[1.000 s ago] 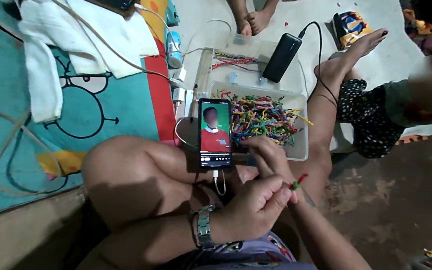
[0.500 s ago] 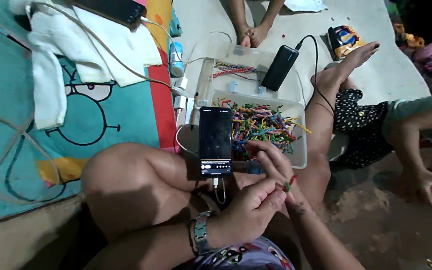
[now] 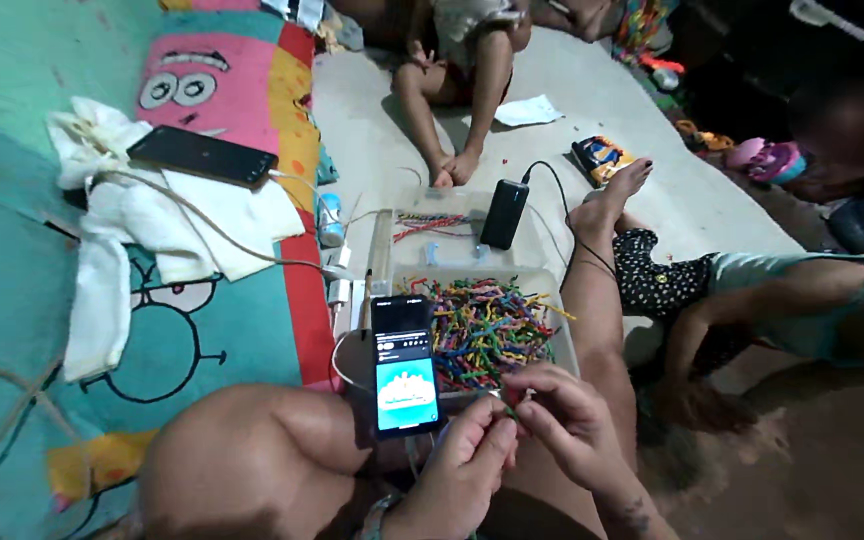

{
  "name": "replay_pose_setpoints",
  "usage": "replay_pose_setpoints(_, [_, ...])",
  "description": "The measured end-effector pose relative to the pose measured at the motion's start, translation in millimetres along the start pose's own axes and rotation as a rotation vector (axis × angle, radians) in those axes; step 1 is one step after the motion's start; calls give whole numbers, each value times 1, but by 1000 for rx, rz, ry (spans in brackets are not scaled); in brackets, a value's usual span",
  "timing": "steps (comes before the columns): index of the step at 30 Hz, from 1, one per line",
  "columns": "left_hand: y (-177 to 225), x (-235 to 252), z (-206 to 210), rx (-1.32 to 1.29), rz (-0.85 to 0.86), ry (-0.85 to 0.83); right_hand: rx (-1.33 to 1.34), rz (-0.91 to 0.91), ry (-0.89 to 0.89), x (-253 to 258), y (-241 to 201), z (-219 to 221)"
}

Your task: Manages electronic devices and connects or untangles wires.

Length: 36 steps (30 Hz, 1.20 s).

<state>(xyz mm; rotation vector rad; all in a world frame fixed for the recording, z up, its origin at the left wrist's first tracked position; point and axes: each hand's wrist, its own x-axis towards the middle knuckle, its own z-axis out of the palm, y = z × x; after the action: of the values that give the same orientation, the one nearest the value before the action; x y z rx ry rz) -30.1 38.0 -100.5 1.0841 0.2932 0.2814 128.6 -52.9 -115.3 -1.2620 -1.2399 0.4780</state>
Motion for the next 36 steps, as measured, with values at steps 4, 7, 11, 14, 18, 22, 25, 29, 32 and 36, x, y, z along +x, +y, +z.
replay_pose_setpoints(4, [2,0,2,51,-3,37,-40,-19,15,-1,1,-1])
replay_pose_setpoints(7, [1,1,3,61,-32,65,-61,-39,20,-2,2,-1])
replay_pose_setpoints(11, [-2,1,4,62,-29,83,-32,12,-2,-4,3,1])
replay_pose_setpoints(14, [1,1,6,42,-52,85,63,108,-95,-7,0,0])
replay_pose_setpoints(18, [3,1,8,-18,-117,83,43,81,-92,-10,-1,1])
replay_pose_setpoints(22, [1,4,6,-14,-107,107,-221,-19,1,-12,2,3])
replay_pose_setpoints(25, [1,4,5,-10,-131,115,-210,-17,-42,-12,3,-1])
replay_pose_setpoints(29, [2,3,6,-66,-178,84,54,99,-173,-11,1,-12])
replay_pose_setpoints(32, [0,3,5,-110,-222,51,193,171,-190,-11,-1,-18])
replay_pose_setpoints(36, [-5,4,4,-87,-168,45,159,140,-115,-14,-4,-15])
